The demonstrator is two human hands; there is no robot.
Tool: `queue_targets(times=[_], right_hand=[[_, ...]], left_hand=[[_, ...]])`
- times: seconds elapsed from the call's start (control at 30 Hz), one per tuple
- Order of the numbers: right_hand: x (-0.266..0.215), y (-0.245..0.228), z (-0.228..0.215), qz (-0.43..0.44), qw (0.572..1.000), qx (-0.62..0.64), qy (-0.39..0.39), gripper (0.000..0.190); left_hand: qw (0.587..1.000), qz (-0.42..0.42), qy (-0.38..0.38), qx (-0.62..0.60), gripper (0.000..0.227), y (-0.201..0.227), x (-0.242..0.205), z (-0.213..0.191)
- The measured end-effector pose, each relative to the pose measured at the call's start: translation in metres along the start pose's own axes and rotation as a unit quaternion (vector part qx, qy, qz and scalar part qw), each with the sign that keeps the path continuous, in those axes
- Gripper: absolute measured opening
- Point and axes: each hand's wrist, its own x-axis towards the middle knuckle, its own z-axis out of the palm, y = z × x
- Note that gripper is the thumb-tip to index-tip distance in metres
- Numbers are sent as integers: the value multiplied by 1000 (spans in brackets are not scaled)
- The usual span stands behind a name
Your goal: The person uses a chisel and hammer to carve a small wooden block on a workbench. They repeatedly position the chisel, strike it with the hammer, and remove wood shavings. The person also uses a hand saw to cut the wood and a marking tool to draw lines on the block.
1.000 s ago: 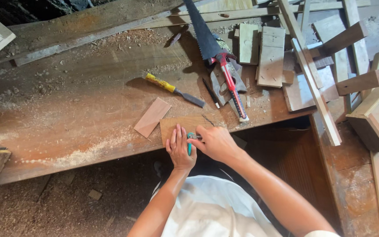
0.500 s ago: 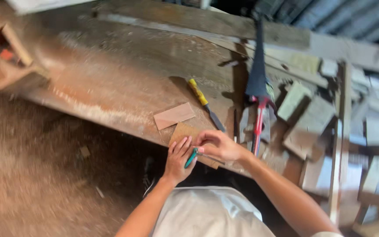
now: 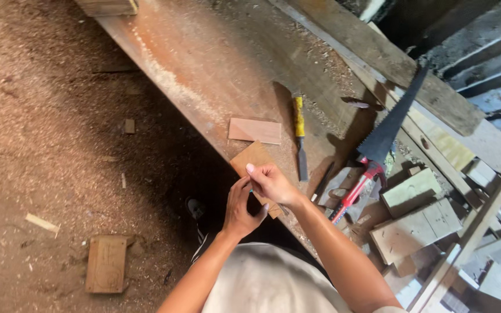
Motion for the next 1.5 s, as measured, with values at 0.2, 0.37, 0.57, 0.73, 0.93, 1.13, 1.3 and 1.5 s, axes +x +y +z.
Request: queue_targets(times=[0.2, 0.37, 0.57, 0.73, 0.93, 1.13, 1.3, 1.5], right_hand=[[7, -21, 6, 3, 999, 37, 11, 66], [21, -35, 11, -15, 998, -1, 60, 64], [29, -36, 9, -63, 994, -15, 92, 56], [20, -28, 3, -161, 982, -57, 86, 47], [3, -21, -6, -119, 990, 12, 79, 32], [-4, -44, 2, -176, 982, -57, 39, 24], [1, -75, 7, -330, 914, -226, -65, 24], [8, -101, 3, -391, 795, -424, -190, 35]], left_hand=[[999, -11, 29, 44, 105, 15, 0, 6], [995, -41, 60, 65, 123, 27, 1, 26], [997, -20, 68, 26, 130, 38, 1, 26], [995, -11, 101, 15, 117, 48, 7, 20], [990, 10, 138, 0, 71, 39, 26, 13], [987, 77, 142, -14, 50, 27, 35, 11], [992, 38, 123, -10, 45, 26, 30, 23], [989, 93, 36, -109, 42, 5, 35, 11]])
